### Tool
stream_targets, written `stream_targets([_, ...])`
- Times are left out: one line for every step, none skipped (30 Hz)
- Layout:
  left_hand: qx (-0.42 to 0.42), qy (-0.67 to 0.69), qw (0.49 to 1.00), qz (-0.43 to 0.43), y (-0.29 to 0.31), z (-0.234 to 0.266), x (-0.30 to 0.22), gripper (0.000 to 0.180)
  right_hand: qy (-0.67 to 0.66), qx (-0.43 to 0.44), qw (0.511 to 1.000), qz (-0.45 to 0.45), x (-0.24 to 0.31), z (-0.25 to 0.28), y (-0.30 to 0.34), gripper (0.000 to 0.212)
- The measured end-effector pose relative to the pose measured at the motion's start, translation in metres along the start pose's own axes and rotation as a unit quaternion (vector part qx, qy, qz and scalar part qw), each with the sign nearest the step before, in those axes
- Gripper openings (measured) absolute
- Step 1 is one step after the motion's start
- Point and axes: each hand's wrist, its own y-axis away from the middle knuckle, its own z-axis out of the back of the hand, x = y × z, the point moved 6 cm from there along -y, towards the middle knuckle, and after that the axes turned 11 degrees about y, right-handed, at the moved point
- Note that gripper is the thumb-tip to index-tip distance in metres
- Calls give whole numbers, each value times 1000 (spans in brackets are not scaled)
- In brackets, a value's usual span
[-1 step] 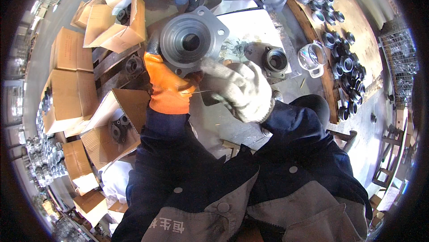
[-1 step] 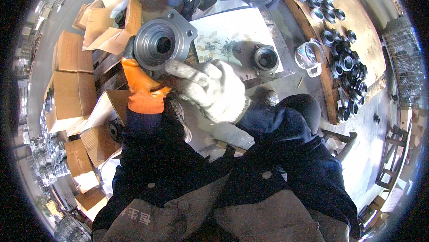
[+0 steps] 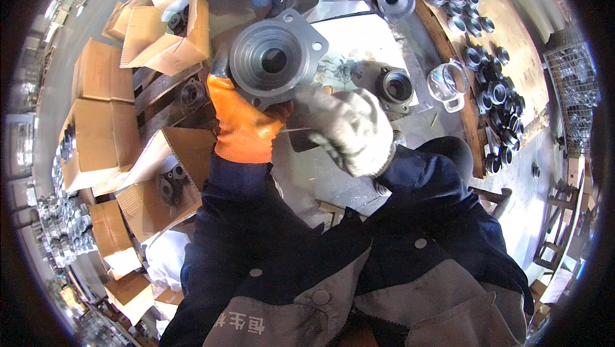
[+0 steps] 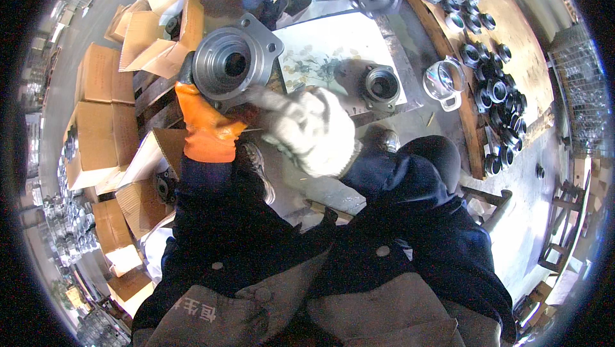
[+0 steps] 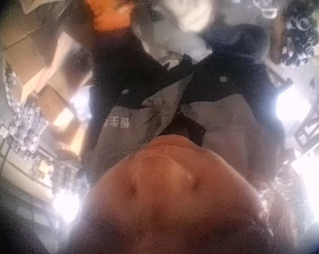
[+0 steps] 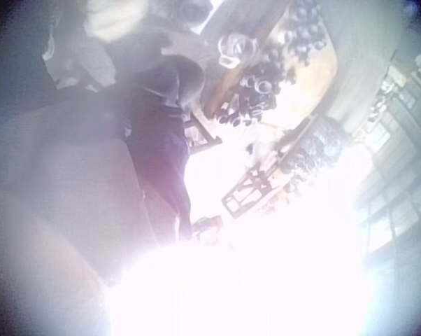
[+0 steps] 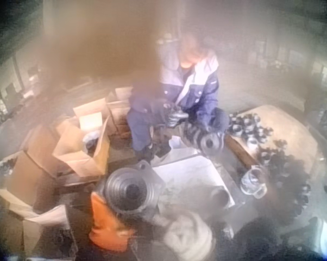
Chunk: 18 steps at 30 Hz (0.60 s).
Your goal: The person cleans a metal part with a cloth, places it into a cardboard box with other parts, covers them with a plastic sheet, and seals the box with packing tape.
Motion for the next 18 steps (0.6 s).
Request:
stream_targets([-7, 5, 1000, 2, -1, 1, -1, 15, -38, 18, 999, -31, -6, 2, 2, 26])
stream_targets([-14, 9, 1000, 5, -1, 3, -2, 16, -78, 34, 994, -66, -12, 3, 4, 23])
stream_targets([-37, 31, 999, 15, -9, 8, -3, 28, -74, -6, 994, -79, -12, 10, 7, 18])
stream_targets([-38, 61, 997, 26, -15, 11, -3, 42, -74, 24, 994, -76, -13, 8, 8, 17])
stream_targets([-39, -5, 999, -18, -21, 16, -9, 43, -73, 52, 993, -72, -13, 6, 9, 16])
stream_targets([-19, -64, 996, -60, -25, 18, -15, 43, -72, 59, 994, -63, -12, 6, 10, 17])
stream_targets([1, -123, 987, -100, -28, 19, -20, 44, -78, 45, 994, -54, -10, 7, 9, 19])
stream_targets([21, -182, 973, -140, -29, 19, -24, 44, -87, 57, 993, -57, -10, 6, 9, 19])
stream_targets([42, -239, 953, -180, -29, 18, -27, 45, -96, 68, 991, -60, -9, 3, 8, 19])
stream_targets([29, -255, 948, -188, -29, 21, -27, 44, -105, 79, 989, -63, -8, 2, 7, 18])
stream_targets([28, -196, 967, -162, -29, 24, -24, 44, -142, 92, 981, -97, -10, -1, 6, 18])
stream_targets([-8, -94, 990, -103, -29, 32, -17, 44, -131, 92, 981, -109, -9, -1, 5, 17])
stream_targets([0, 14, 999, -41, -29, 32, -8, 43, -124, 82, 982, -120, -8, 1, 3, 16])
stream_targets([5, 5, 999, -33, -29, 32, -7, 43, -123, 59, 982, -133, -7, 3, 1, 16])
stream_targets([54, 1, 998, -24, -30, 27, -5, 43, -83, 42, 988, -123, -3, 4, -2, 15])
stream_targets([61, -12, 998, -15, -32, 26, -4, 42, -87, 43, 986, -133, -1, 1, -3, 15])
stream_targets([94, 49, 994, 2, -30, 24, 1, 43, -91, 27, 985, -143, 0, 1, -5, 16])
stream_targets([83, 102, 991, 16, -27, 28, 6, 43, -88, 34, 985, -147, 1, -3, -7, 17])
